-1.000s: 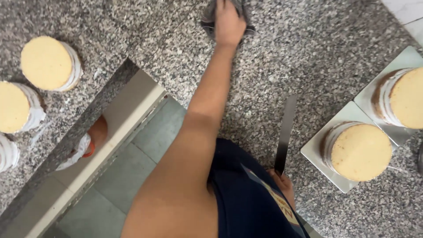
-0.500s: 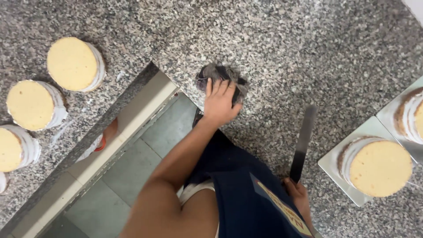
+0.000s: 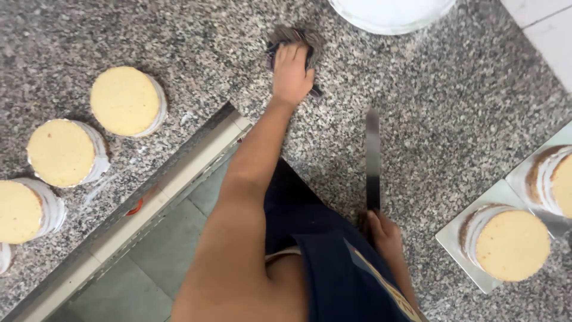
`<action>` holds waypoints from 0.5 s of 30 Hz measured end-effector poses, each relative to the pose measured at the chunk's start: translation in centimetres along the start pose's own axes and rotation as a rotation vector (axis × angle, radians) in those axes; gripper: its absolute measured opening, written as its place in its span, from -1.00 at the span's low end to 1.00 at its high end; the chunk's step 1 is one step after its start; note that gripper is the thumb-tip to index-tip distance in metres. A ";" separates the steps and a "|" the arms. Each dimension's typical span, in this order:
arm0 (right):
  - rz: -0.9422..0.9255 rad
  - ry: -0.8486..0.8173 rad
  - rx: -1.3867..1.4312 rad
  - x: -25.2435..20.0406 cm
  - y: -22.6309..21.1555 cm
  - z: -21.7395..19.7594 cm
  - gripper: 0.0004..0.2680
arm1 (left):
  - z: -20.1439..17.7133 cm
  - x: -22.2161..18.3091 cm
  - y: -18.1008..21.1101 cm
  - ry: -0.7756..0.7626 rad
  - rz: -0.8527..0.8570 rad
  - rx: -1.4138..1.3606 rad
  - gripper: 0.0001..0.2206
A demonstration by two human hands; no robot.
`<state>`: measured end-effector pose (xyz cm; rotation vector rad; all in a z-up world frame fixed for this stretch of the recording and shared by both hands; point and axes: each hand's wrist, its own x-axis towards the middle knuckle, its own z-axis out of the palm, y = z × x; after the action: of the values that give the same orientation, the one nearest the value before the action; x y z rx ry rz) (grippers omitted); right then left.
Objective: Preparing small cakes by placing them on boards and cleaning the workspace.
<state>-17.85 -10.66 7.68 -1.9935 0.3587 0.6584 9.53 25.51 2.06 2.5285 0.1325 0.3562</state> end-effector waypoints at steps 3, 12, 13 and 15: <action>-0.095 0.003 0.084 2.9 -1.9 2.2 -0.75 | -4.5 -2.8 2.4 0.042 -0.337 -0.521 -0.62; -0.091 -0.083 -0.218 13.4 -16.4 11.0 -0.73 | -10.1 -28.5 -0.8 -0.386 -0.627 -1.136 -0.67; -0.085 -0.087 -0.222 13.8 -18.4 12.5 -0.73 | -11.8 -29.2 -0.5 -0.385 -0.636 -1.138 -0.67; -0.125 -0.145 -0.298 15.0 -22.9 15.8 -0.71 | -15.3 -29.9 -0.2 -0.604 -0.538 -0.447 -0.58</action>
<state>1.12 14.65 9.14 -2.2123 0.0491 0.8080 -23.42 28.69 7.48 1.9534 0.4266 -0.5310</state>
